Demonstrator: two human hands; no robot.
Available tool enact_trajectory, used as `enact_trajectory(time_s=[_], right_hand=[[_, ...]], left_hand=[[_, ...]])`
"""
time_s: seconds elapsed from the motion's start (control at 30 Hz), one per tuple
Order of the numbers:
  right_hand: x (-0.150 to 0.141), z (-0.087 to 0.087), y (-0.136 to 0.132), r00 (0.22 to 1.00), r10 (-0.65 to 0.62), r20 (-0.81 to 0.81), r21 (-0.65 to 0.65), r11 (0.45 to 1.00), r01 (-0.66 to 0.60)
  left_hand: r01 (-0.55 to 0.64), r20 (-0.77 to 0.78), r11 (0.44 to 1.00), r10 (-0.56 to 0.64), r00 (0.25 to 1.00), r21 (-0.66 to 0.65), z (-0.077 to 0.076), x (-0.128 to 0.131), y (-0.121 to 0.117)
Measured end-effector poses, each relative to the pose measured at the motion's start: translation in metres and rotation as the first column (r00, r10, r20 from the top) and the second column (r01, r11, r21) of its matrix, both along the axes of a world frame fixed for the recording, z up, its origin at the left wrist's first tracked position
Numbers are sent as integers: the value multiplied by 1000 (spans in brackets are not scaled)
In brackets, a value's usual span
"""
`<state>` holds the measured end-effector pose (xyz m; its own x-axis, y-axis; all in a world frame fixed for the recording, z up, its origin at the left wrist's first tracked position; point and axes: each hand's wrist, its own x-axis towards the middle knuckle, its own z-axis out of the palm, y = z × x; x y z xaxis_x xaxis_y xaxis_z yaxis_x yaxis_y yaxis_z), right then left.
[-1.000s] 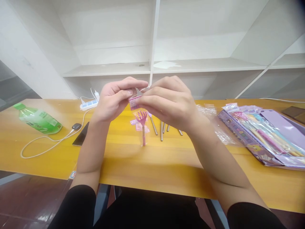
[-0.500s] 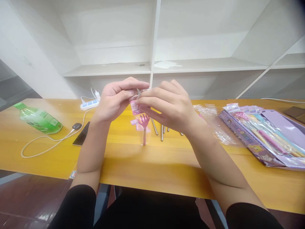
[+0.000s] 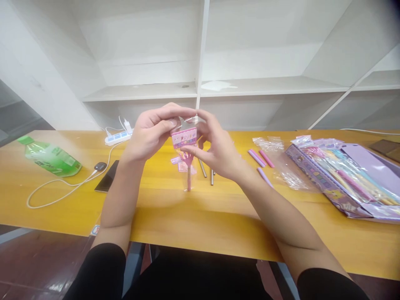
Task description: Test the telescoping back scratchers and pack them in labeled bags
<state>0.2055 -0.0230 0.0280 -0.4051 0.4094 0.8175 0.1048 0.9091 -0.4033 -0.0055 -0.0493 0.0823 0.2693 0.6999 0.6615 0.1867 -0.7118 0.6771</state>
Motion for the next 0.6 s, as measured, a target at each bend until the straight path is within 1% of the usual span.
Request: enact_trajectory(time_s=[0.07,0.1,0.17,0.23,0.3,0.37,0.43,0.53,0.6], right_hand=[[-4,-6,1,998,64,-3,-81,995,-64],[-5,-7,2,997,68,-20,-97,993,-70],[-5,-8,4,997,49,-55,-107,993,-55],[-3,-8,8,997,30,-74,-107,994,-38],[1,-6,12,997,26,-76,-84,996,-32],[4,-5,17,998,27,-64,-6,1000,-27],[5,-4,22,998,22,-53,117,993,-15],[7,-4,29,999,10,-54,300,954,7],[8,-5,34,998,17,-56,374,927,5]], left_hand=[[-22,-29,1000,23,999,20,1,-1,2],[-2,-42,1000,4,999,28,1,-3,3],[78,-84,997,-77,994,12,1,-7,4],[132,-170,990,-139,976,-53,1,-11,6],[122,-289,980,-163,943,-155,0,-12,7],[92,-407,959,-200,891,-269,-2,-10,9],[72,-475,934,-244,845,-350,-4,-6,12],[59,-501,925,-256,827,-376,-7,0,16],[46,-499,926,-244,832,-375,-8,2,18]])
